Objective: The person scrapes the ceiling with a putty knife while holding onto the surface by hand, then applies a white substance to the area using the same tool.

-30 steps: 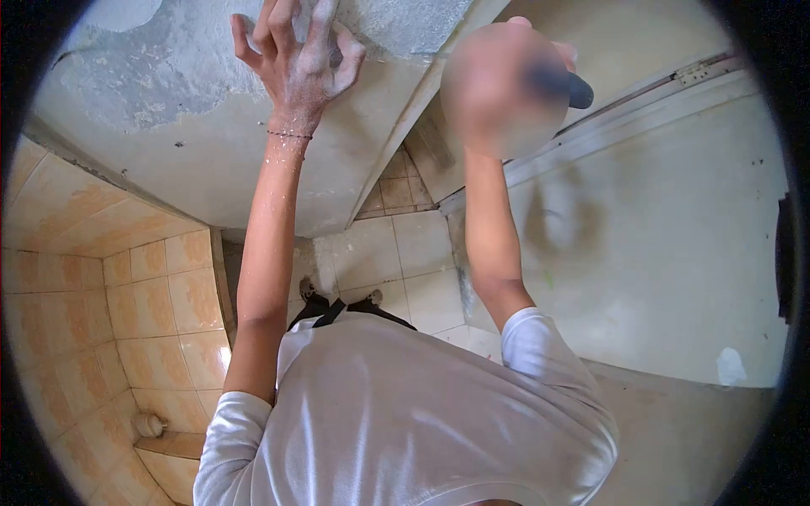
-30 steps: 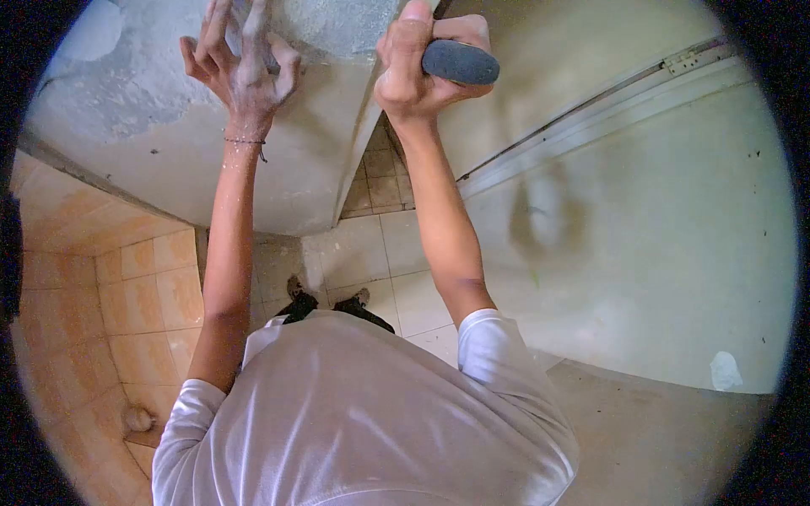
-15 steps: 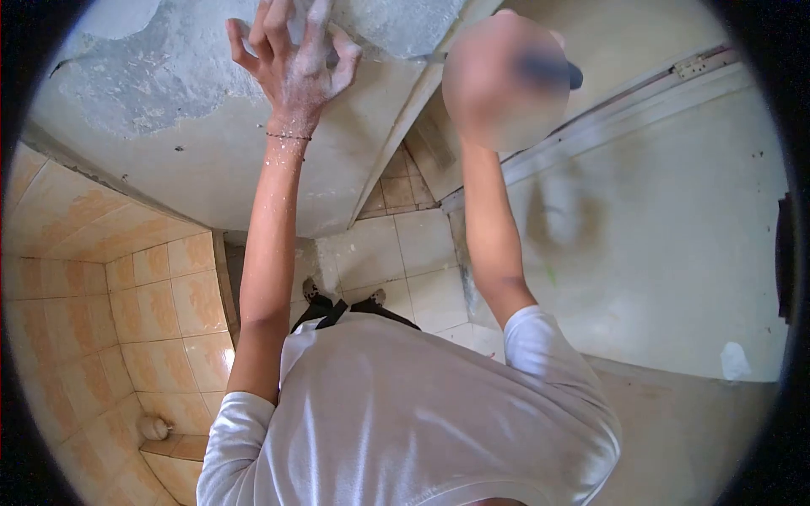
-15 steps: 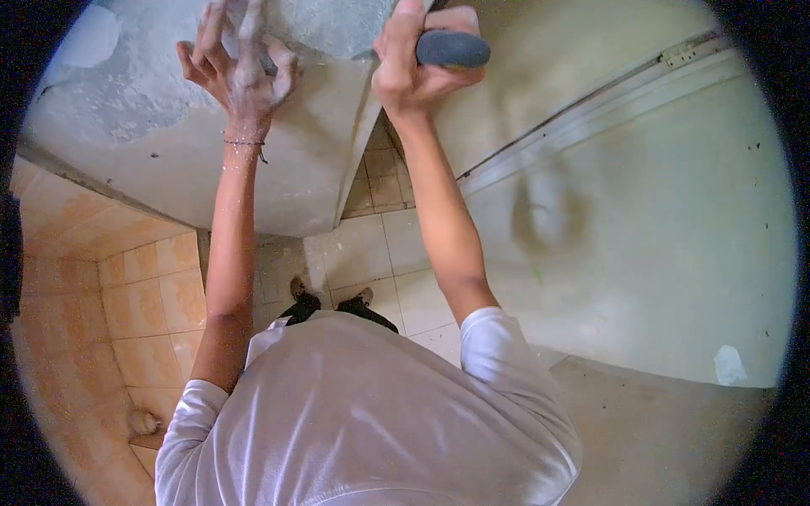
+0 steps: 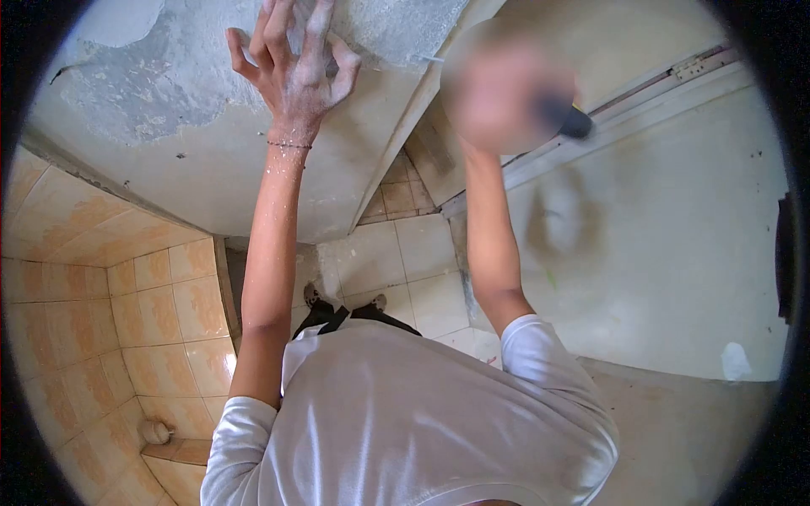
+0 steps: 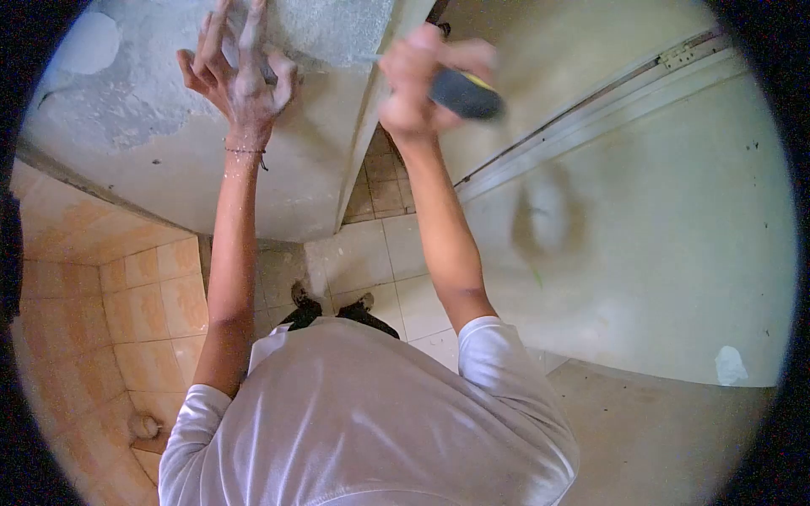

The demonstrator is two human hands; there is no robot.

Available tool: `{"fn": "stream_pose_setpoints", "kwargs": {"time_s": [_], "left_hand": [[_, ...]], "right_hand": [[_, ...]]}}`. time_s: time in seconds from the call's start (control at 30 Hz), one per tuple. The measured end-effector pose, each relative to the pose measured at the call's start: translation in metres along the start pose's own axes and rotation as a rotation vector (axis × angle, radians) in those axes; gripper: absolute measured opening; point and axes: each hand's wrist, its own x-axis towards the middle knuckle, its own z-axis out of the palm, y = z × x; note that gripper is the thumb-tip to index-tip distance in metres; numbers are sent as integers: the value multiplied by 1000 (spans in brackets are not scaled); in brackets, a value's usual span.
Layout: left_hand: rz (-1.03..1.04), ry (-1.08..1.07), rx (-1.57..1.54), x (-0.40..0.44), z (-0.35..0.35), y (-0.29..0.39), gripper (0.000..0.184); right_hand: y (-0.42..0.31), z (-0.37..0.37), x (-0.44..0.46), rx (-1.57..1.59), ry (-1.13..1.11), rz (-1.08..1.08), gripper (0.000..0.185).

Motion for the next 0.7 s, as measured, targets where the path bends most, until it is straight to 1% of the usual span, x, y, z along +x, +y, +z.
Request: {"fn": "stream_pose_setpoints", "kwargs": {"time_s": [0.03, 0.1, 0.17, 0.2, 0.23, 0.3, 0.33, 0.4, 0.43, 0.5, 0.57, 0.63, 0.67, 0.7], "left_hand": [[-7, -22, 4, -2, -1, 3, 70], [4, -17, -3, -4, -1, 3, 69], [16, 2, 1, -3, 0, 2, 69], [21, 7, 4, -2, 0, 2, 69], [24, 9, 10, -2, 0, 1, 68], [35, 44, 3, -2, 6, -4, 69], [51, 79, -14, -4, 7, -2, 69], [30, 38, -10, -3, 4, 0, 69], [5, -13, -8, -4, 1, 1, 69], [10, 8, 1, -2, 2, 2, 68], [14, 8, 10, -4, 4, -1, 68], [47, 90, -24, -3, 8, -2, 67], [52, 93, -26, -4, 7, -2, 67], [32, 42, -26, -5, 1, 1, 67]], "right_hand": [[14, 1, -2, -129, -13, -65, 23], [15, -6, 1, -137, -44, -58, 22], [7, -9, 3, 85, -73, 41, 20], [0, -8, 3, 169, 16, 11, 20], [8, -7, 3, 175, 11, 12, 20], [21, -8, -1, -116, 12, -64, 20], [17, -10, -2, -128, 18, -61, 20], [11, -5, 4, -111, -34, 110, 22], [1, -3, 3, -115, -31, 110, 22], [-12, 5, 3, 90, 55, 51, 25], [3, 2, 1, 85, 76, 30, 25], [15, -4, 3, -144, -40, -4, 22], [15, -6, 2, -171, -56, -30, 20], [4, -5, 2, -177, -53, -30, 20]]}}
